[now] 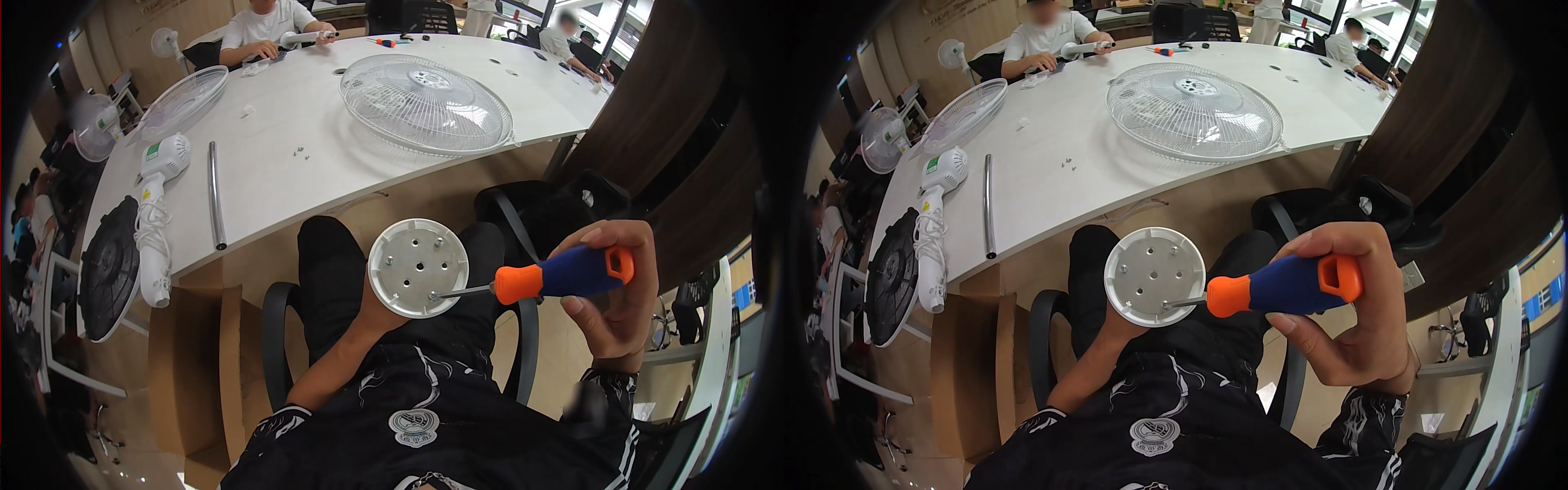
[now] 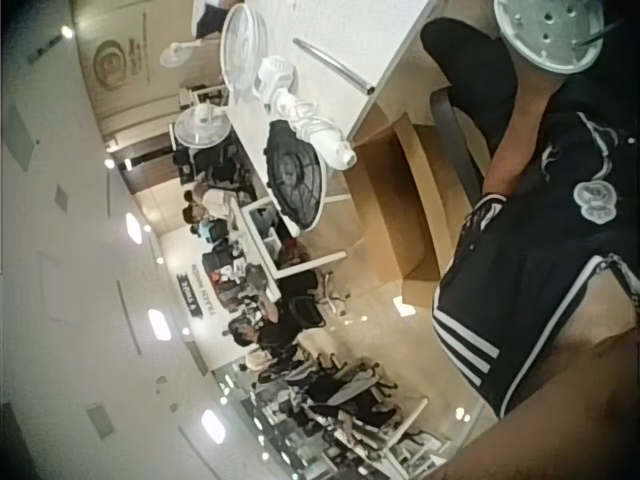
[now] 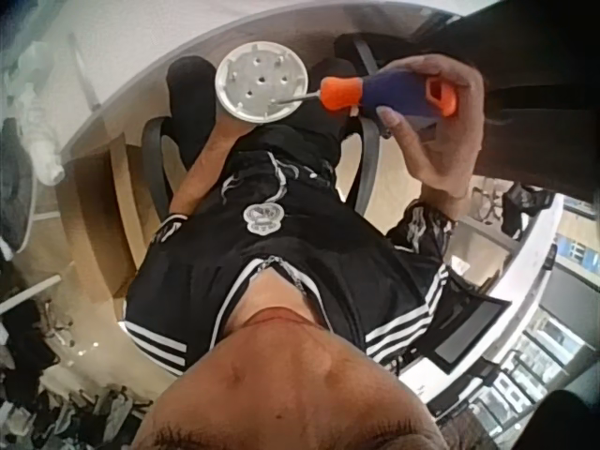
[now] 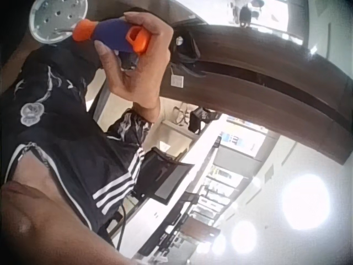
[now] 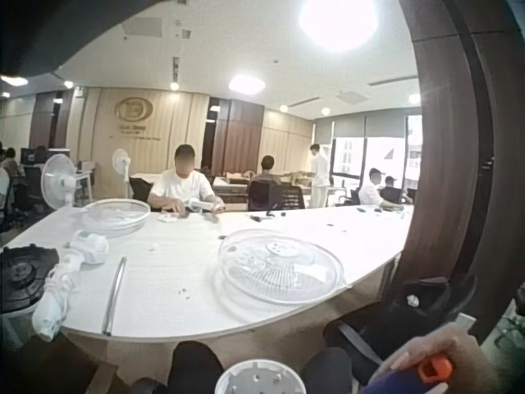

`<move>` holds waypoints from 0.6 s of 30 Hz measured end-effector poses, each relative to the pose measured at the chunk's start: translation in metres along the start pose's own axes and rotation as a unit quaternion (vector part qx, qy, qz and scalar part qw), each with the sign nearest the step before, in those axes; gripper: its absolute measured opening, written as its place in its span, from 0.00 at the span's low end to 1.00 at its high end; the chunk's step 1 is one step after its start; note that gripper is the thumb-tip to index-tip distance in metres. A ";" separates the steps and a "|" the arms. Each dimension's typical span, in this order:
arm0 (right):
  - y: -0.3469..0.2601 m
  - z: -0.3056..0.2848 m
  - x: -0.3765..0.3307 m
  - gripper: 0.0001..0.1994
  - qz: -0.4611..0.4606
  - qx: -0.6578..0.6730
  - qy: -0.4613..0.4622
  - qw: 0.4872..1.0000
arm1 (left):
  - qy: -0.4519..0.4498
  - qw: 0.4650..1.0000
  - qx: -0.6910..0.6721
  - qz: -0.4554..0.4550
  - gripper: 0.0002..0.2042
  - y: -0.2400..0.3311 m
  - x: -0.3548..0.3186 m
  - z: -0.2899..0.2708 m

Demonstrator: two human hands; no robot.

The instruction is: Unboxing and assembling the components of a standing fan at a desk.

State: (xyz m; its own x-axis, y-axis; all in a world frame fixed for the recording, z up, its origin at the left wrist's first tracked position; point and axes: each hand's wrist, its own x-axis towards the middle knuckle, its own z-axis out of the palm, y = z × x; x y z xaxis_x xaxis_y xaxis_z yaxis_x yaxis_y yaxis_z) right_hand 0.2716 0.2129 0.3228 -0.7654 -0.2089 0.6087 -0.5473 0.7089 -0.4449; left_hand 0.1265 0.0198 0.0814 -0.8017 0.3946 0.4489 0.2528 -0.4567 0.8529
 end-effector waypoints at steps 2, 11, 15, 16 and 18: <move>0.001 0.002 -0.001 0.27 0.002 -0.005 0.013 1.000 | -0.007 1.000 0.021 -0.005 0.42 0.000 0.001 0.000; -0.017 -0.006 0.043 0.29 -0.074 -0.104 -0.079 0.989 | -0.017 1.000 0.013 -0.014 0.41 0.006 0.002 0.001; -0.011 0.017 0.067 0.25 -0.154 -0.004 -0.079 0.985 | -0.013 0.997 0.064 0.038 0.41 0.005 0.004 0.001; -0.009 0.019 0.073 0.24 -0.171 0.015 -0.051 0.984 | -0.012 0.997 0.065 0.034 0.41 0.003 0.004 0.001; -0.011 0.020 0.083 0.24 -0.202 0.022 -0.164 0.965 | -0.010 0.999 0.015 0.038 0.42 0.001 0.006 0.001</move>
State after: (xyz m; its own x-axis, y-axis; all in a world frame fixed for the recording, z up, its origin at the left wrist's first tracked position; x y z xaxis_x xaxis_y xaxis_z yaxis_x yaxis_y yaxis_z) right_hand 0.2076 0.1747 0.3650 -0.5485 -0.6695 0.5010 -0.8320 0.4965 -0.2474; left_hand 0.1223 0.0225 0.0851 -0.7691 0.3758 0.5170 0.3288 -0.4611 0.8242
